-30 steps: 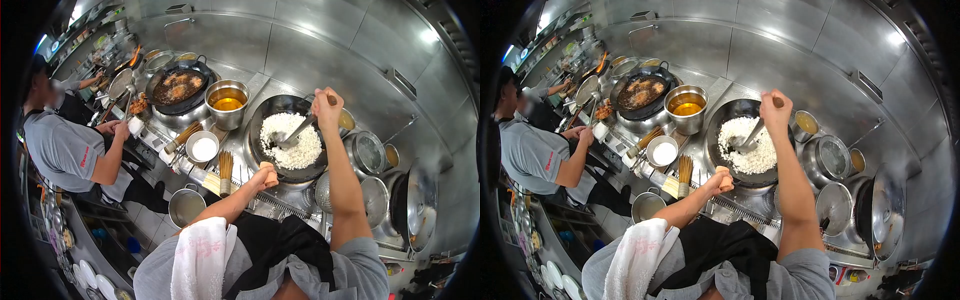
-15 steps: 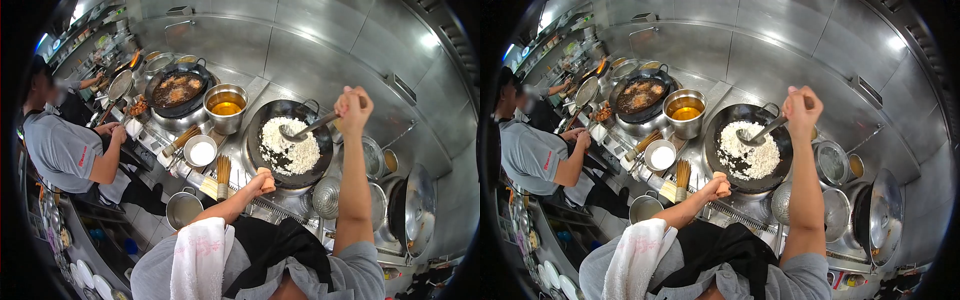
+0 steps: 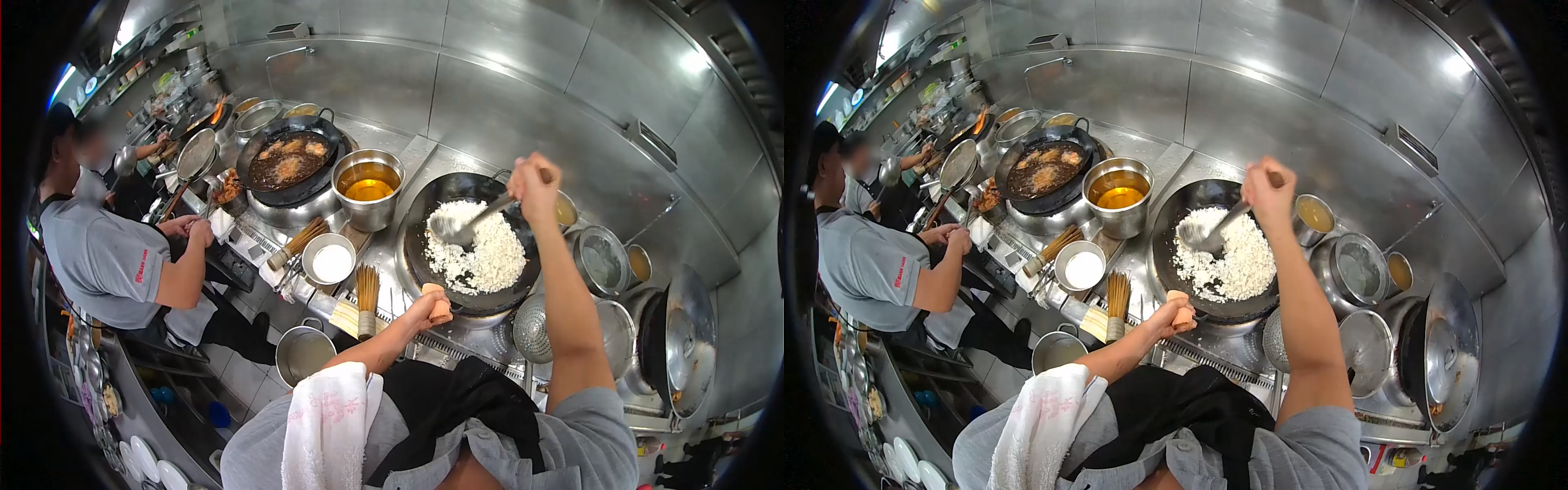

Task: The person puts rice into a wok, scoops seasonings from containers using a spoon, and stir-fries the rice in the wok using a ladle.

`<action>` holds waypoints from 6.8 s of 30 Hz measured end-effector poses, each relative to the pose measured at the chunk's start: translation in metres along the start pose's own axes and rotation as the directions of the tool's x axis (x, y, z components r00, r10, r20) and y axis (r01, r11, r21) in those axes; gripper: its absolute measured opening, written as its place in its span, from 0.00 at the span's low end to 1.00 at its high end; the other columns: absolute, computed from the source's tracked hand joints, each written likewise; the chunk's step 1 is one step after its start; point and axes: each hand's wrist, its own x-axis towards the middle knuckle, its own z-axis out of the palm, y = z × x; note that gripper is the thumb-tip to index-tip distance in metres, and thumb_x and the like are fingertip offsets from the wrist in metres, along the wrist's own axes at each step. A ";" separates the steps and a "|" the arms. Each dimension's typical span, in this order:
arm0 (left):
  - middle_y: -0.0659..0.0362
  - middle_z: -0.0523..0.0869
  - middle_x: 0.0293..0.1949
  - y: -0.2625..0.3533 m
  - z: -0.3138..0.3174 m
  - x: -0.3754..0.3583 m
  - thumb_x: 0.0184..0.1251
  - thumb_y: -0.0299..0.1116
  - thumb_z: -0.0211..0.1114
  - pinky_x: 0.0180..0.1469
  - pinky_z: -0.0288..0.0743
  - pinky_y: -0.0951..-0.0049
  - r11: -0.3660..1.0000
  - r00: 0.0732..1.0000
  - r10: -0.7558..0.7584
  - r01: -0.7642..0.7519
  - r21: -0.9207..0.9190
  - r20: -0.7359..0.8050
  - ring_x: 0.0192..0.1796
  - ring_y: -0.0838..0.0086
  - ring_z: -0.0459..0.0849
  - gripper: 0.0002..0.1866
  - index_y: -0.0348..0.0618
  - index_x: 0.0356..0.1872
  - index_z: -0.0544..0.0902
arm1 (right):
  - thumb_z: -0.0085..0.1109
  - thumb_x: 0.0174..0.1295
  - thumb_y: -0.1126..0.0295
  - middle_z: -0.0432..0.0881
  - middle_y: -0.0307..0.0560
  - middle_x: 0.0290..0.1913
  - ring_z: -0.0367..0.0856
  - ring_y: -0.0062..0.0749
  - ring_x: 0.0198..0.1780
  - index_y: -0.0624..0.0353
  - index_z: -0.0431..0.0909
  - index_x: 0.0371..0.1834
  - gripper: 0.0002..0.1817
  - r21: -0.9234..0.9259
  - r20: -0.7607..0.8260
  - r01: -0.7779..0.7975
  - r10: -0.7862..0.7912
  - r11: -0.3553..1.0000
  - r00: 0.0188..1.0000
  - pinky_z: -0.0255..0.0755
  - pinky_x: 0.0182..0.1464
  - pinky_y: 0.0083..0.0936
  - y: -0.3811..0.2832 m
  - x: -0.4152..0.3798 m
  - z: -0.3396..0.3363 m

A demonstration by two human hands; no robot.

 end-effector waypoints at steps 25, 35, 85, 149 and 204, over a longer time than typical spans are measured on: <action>0.59 0.78 0.31 -0.032 0.029 -0.060 0.70 0.36 0.56 0.32 0.81 0.61 0.998 1.000 0.000 0.000 -0.068 -0.007 0.30 0.67 0.79 0.06 0.47 0.36 0.72 | 0.64 0.65 0.57 0.65 0.32 0.12 0.62 0.18 0.11 0.55 0.67 0.17 0.24 -0.324 -0.249 -0.101 0.018 0.940 0.968 0.53 0.13 0.20 -0.036 -0.013 0.021; 0.55 0.79 0.26 -0.023 0.026 -0.105 0.69 0.34 0.55 0.25 0.73 0.65 0.997 0.999 0.046 -0.047 -0.061 -0.026 0.24 0.65 0.78 0.08 0.45 0.30 0.72 | 0.62 0.64 0.66 0.63 0.32 0.12 0.59 0.16 0.11 0.52 0.62 0.18 0.20 -0.136 -0.107 -0.120 0.105 0.983 0.989 0.55 0.14 0.20 -0.136 -0.008 0.022; 0.53 0.80 0.30 -0.006 0.000 0.009 0.64 0.33 0.59 0.31 0.86 0.57 0.999 1.000 -0.003 0.004 -0.043 0.006 0.26 0.62 0.83 0.07 0.40 0.37 0.74 | 0.58 0.65 0.75 0.66 0.34 0.13 0.64 0.16 0.15 0.58 0.67 0.17 0.17 -0.379 0.080 -0.079 0.118 0.922 0.990 0.55 0.17 0.21 0.025 -0.009 0.029; 0.57 0.78 0.29 0.011 0.002 -0.087 0.54 0.30 0.61 0.33 0.82 0.67 0.964 0.970 0.121 -0.064 0.259 -0.210 0.32 0.69 0.79 0.07 0.49 0.32 0.73 | 0.49 0.67 0.50 0.84 0.61 0.43 0.84 0.49 0.42 0.61 0.80 0.51 0.26 0.011 -0.734 -0.999 0.678 -0.045 -0.039 0.78 0.45 0.39 0.299 -0.749 -0.263; 0.53 0.77 0.29 -0.005 0.049 -0.149 0.69 0.36 0.55 0.25 0.82 0.65 0.987 0.987 -0.077 0.056 -0.149 -0.140 0.25 0.61 0.81 0.10 0.43 0.44 0.70 | 0.67 0.63 0.56 0.69 0.35 0.14 0.65 0.17 0.12 0.56 0.71 0.22 0.20 -0.191 -0.141 -0.114 0.088 0.975 0.986 0.56 0.14 0.18 -0.137 0.020 0.074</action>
